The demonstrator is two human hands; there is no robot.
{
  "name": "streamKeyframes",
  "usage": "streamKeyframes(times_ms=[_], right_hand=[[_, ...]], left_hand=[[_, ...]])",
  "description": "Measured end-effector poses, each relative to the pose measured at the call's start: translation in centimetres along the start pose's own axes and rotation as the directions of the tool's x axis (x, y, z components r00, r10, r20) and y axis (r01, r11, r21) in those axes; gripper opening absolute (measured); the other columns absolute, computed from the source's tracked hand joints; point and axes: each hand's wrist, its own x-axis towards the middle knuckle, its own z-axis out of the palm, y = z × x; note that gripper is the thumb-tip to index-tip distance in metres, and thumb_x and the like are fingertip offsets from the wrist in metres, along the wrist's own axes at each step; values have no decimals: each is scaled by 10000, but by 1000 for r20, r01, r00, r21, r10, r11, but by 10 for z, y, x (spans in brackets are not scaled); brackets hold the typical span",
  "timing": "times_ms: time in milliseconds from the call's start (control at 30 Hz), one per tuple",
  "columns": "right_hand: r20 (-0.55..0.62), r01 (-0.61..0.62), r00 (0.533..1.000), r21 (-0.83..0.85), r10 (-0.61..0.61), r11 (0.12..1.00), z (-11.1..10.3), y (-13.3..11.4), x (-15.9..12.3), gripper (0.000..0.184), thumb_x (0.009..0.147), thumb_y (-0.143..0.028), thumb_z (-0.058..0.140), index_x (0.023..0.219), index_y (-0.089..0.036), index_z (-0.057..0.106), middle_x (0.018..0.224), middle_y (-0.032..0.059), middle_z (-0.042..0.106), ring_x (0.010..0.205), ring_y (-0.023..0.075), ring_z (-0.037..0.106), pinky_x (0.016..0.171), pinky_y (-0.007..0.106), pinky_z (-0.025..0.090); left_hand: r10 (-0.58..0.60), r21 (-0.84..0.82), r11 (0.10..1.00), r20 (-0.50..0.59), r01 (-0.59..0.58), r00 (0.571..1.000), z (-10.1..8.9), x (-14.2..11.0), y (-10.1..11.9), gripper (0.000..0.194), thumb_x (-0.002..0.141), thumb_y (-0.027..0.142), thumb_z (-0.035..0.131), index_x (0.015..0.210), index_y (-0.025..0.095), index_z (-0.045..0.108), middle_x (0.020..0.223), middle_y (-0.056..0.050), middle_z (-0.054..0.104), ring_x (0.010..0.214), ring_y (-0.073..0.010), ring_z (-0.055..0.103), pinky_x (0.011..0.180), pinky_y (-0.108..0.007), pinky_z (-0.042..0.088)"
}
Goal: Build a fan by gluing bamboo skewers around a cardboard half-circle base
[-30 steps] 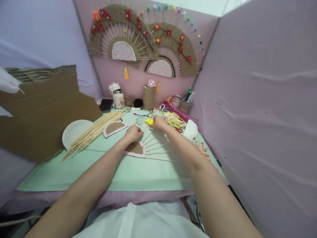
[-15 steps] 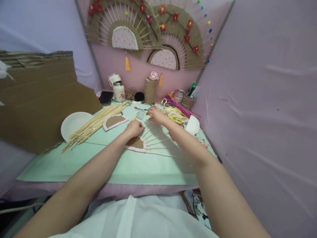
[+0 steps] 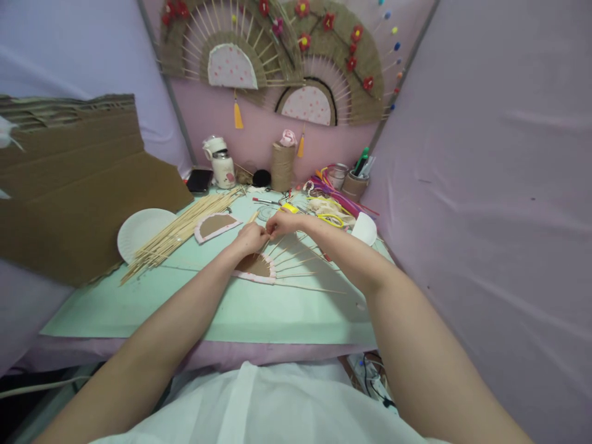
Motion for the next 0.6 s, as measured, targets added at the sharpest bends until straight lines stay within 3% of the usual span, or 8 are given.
streamKeyframes(times_ms=[167,233,300,400,500,600], right_hand=[[9,10,1000,25,-10,1000,3,4,5,266,729,-429,713,825,-183,745,768,2,739,768,144,597,831,266,348],[19,12,1000,37,-13,999,5,5,6,282,724,-452,717,814,-186,744,766,-1,736,764,141,597,826,262,347],[29,10,1000,46,-12,999,7,5,5,332,714,-501,719,816,-187,744,773,-1,734,765,142,597,799,257,353],[29,-1,1000,46,0,999,10,4,5,393,698,-564,716,788,-181,739,761,0,724,770,146,591,785,262,352],[19,-18,1000,36,18,999,12,2,7,382,712,-560,705,760,-182,726,738,-6,711,773,147,584,840,290,338],[18,-37,999,26,36,999,13,0,9,345,717,-535,711,760,-193,720,740,-15,711,780,147,587,907,326,310]], left_hand=[[35,-2,999,-50,-35,998,-24,-28,-14,262,862,323,576,1057,236,728,1186,-111,630,1153,-289,560,934,-369,432],[166,48,985,-64,-163,984,-25,-54,-19,195,845,231,571,939,212,741,1095,-100,647,1099,-276,569,915,-370,432],[241,59,970,-61,-237,969,-16,-83,-23,185,829,163,560,848,207,739,1038,-85,659,1019,-260,579,874,-367,445],[321,-42,943,-150,-330,935,11,-115,-28,275,917,162,471,871,215,737,1038,-63,685,978,-213,586,901,-348,454],[343,-75,923,-282,-377,896,37,-127,-35,287,962,194,449,954,202,735,1113,-61,691,1087,-218,561,984,-364,438],[369,-36,916,-314,-399,875,49,-128,-40,275,973,213,455,1047,202,721,1143,-59,693,1100,-220,549,1006,-387,433]])
